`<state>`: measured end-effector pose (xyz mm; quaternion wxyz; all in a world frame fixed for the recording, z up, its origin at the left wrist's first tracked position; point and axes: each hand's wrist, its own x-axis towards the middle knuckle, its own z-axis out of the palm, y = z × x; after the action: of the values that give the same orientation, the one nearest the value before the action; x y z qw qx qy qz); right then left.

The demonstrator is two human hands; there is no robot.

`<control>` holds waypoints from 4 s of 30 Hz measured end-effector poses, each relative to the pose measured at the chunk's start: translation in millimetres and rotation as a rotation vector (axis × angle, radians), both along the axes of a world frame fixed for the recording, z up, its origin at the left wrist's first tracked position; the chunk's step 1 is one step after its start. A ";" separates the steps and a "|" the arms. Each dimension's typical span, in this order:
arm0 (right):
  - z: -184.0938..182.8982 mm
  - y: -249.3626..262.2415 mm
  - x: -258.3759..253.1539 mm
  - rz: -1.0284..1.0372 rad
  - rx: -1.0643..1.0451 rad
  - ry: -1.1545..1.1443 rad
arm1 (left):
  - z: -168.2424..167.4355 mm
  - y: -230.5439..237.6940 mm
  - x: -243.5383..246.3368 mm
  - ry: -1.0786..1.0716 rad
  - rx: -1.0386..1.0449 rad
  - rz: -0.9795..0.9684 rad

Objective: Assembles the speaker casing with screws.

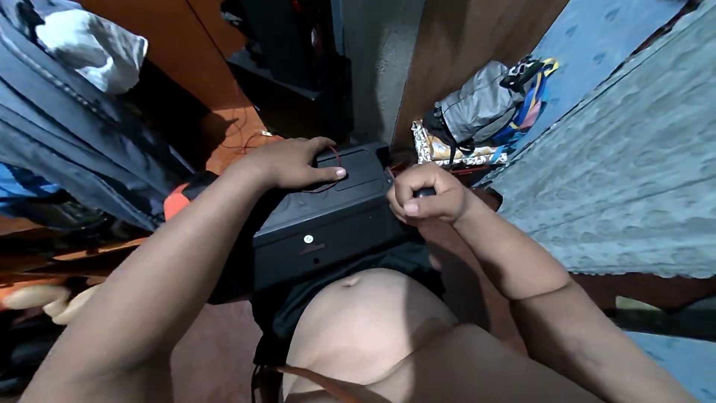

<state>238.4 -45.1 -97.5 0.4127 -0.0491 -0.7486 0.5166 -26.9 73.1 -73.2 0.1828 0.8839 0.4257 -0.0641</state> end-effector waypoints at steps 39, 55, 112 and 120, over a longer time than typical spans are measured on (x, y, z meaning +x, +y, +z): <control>-2.8 -29.8 -11.1 -0.625 0.183 -0.034 | -27.0 -56.3 86.8 -0.191 0.330 -0.599; -26.1 -61.6 -5.2 -0.683 0.511 -0.043 | -33.6 -87.1 83.6 -0.273 0.464 -0.619; 68.9 53.8 -23.2 -0.183 0.526 -1.458 | -44.0 -29.3 49.5 -0.165 0.252 -0.355; 54.5 29.4 -25.0 -0.461 0.148 -1.382 | -48.6 -27.0 49.0 -0.121 0.236 -0.341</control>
<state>213.4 -15.7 -43.0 -0.0535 -0.4923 -0.8415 0.2158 22.1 46.1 -121.8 0.0896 0.9607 0.2626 0.0094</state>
